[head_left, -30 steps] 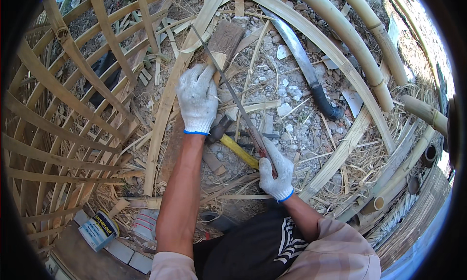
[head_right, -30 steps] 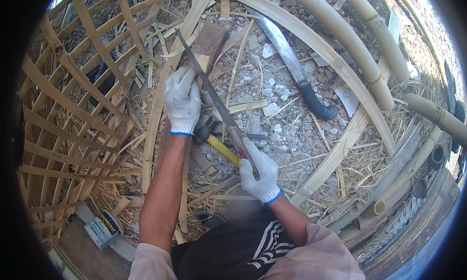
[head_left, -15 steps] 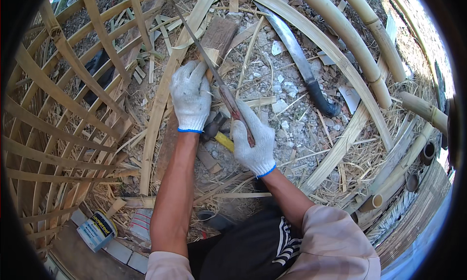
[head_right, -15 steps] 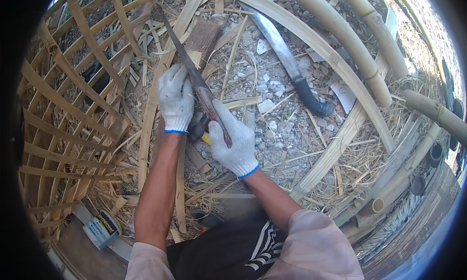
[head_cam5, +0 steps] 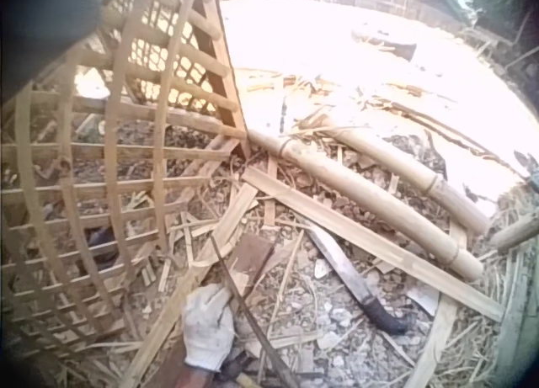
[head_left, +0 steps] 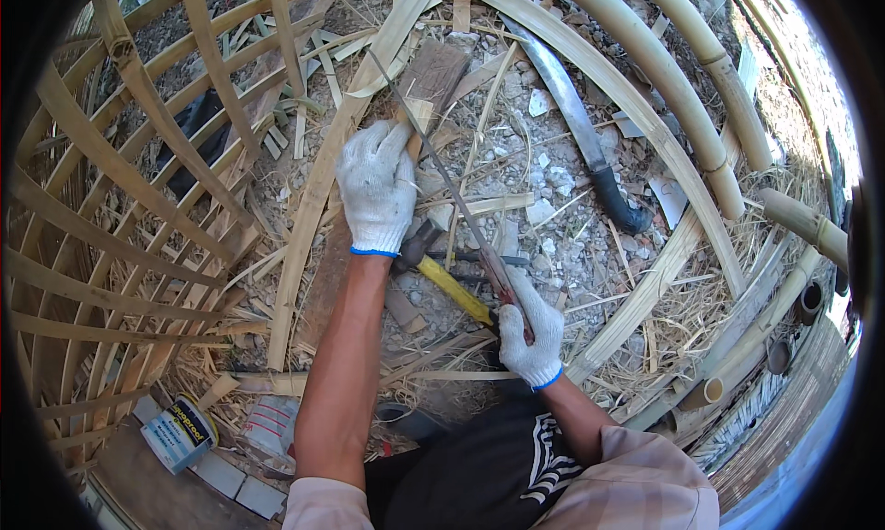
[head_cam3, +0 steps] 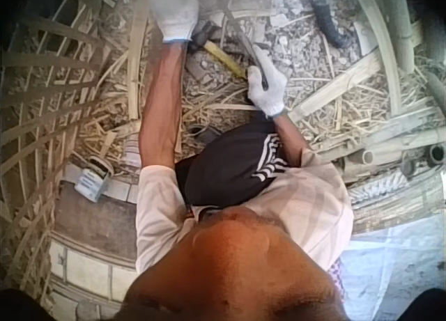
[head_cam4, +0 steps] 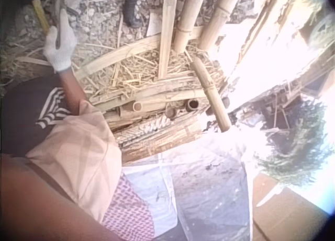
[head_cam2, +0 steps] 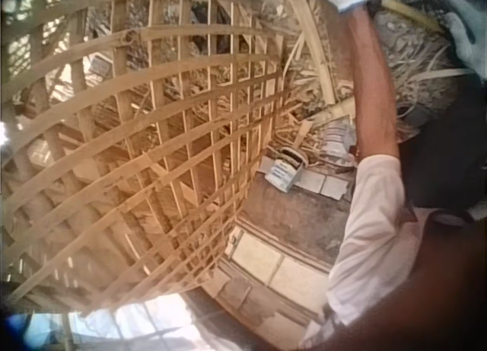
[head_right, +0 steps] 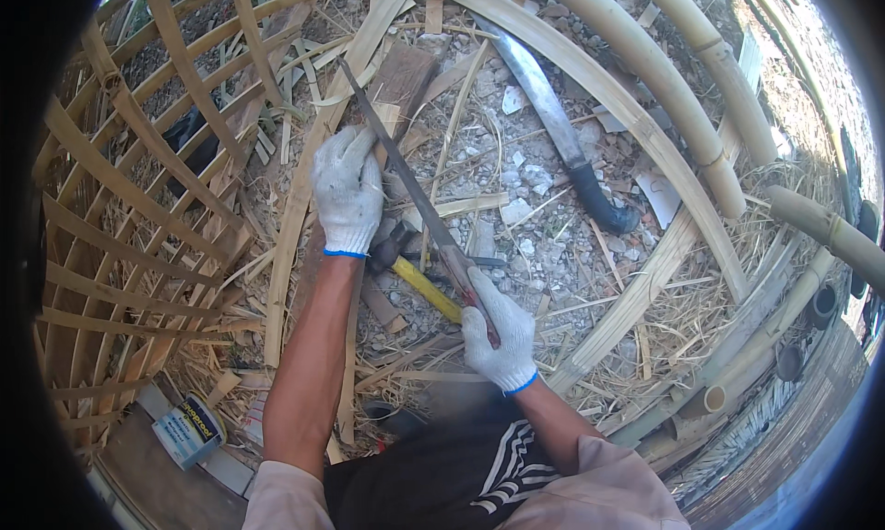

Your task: Constructing a large bamboo structure by sawing strips, hammering components together, and assembling woven panels.

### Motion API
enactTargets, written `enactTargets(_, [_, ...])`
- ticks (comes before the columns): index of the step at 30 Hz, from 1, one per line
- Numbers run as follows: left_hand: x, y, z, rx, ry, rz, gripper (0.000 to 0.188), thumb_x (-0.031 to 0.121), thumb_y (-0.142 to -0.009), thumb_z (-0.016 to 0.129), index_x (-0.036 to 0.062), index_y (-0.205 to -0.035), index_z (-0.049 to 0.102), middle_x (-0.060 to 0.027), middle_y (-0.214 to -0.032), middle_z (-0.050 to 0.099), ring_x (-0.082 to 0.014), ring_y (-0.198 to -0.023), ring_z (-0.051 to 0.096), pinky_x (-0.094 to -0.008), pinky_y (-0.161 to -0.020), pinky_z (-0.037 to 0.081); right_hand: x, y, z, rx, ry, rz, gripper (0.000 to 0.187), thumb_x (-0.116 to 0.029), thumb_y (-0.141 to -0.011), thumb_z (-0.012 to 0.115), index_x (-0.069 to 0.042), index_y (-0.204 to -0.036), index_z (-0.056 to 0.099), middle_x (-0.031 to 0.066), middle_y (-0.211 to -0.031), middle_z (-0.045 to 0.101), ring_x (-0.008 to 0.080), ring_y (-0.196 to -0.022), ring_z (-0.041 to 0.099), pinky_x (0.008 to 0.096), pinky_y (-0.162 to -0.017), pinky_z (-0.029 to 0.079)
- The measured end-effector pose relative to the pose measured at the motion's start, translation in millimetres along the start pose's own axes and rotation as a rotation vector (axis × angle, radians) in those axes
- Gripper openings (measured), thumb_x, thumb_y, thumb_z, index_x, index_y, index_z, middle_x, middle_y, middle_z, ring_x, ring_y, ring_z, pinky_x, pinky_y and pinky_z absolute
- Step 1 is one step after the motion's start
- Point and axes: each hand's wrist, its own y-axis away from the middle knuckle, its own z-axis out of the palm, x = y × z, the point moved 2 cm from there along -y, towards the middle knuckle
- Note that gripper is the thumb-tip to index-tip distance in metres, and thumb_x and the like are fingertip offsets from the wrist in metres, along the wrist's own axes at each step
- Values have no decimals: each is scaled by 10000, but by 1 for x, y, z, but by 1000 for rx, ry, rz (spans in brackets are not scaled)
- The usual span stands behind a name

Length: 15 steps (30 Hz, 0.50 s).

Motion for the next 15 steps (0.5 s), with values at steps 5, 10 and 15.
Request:
enactTargets(5, [-1,6,-2,-10,-13,-14,321,-1,-838,706,81,-1145,754,-140,-1157,730,-362,-1107,667,-472,-993,519,-13,-42,23,-45,-49,170,428,-71,-939,649,28,-1355,662,217,-978,770,230,-648,698,348,-649,548])
enactTargets(10, [0,-7,-1,8,-55,-5,306,12,-855,695,76,-1149,750,-138,-1160,729,-361,-1111,666,-477,-993,517,11,10,-8,-27,-7,-23,468,-48,-938,633,24,-1400,623,226,-1093,771,291,-918,791,361,-823,604])
enactTargets(15, [-6,1,2,17,-38,-1,302,11,-851,693,75,-1141,749,-134,-1159,728,-359,-1099,666,-474,-988,520,-8,-48,28,-81,35,108,454,-70,-932,675,5,-1379,653,201,-970,774,271,-766,765,341,-722,585])
